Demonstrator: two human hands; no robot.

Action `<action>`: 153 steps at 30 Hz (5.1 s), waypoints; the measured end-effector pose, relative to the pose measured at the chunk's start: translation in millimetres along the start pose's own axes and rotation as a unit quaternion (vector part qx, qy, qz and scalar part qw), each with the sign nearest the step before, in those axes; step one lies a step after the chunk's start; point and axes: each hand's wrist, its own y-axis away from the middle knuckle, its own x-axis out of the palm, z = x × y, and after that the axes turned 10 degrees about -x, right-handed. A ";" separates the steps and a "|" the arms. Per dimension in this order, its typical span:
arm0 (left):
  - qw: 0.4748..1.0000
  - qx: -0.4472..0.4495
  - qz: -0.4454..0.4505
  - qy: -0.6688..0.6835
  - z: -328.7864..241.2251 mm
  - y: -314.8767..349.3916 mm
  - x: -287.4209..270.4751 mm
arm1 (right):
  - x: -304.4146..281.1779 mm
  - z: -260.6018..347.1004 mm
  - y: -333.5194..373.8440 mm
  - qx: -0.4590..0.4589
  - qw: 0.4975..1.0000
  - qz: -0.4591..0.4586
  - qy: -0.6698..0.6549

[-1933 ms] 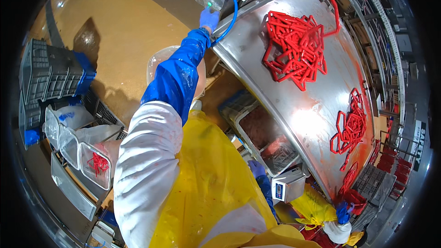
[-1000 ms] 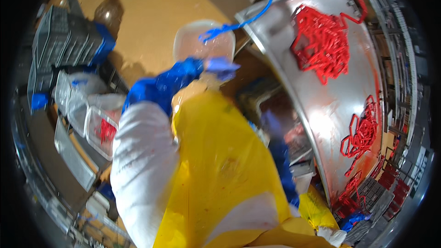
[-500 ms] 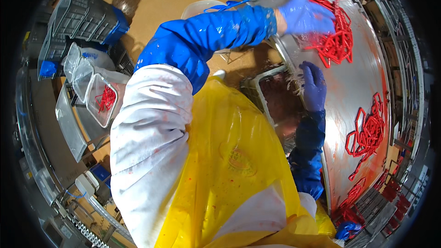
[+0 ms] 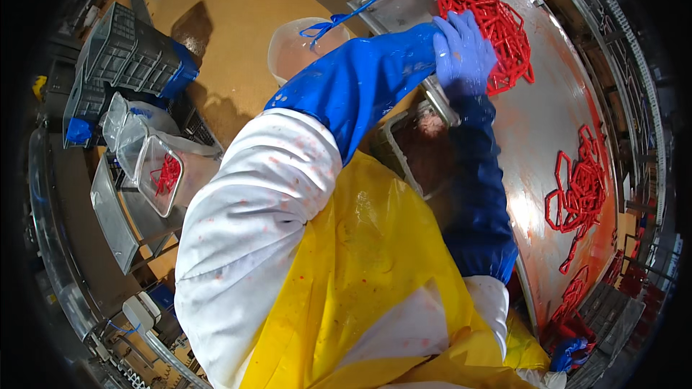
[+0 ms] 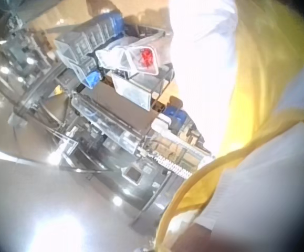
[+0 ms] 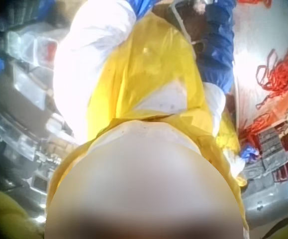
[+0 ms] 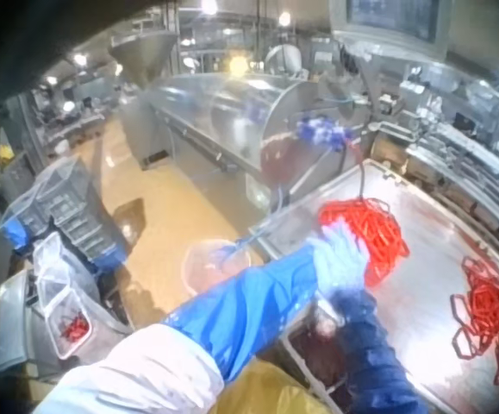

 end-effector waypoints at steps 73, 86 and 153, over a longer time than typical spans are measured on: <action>0.771 -0.144 0.495 -0.375 -87.2 325.3 7.8 | -88.8 74.8 91.0 0.321 0.683 0.141 -0.640; 0.789 -0.047 -0.029 -0.612 122.5 316.1 -255.6 | -103.3 53.7 316.6 0.492 0.802 0.266 -0.210; 0.644 0.323 0.224 -0.656 88.8 26.8 21.5 | -47.5 -51.1 238.4 0.477 0.857 0.147 -0.132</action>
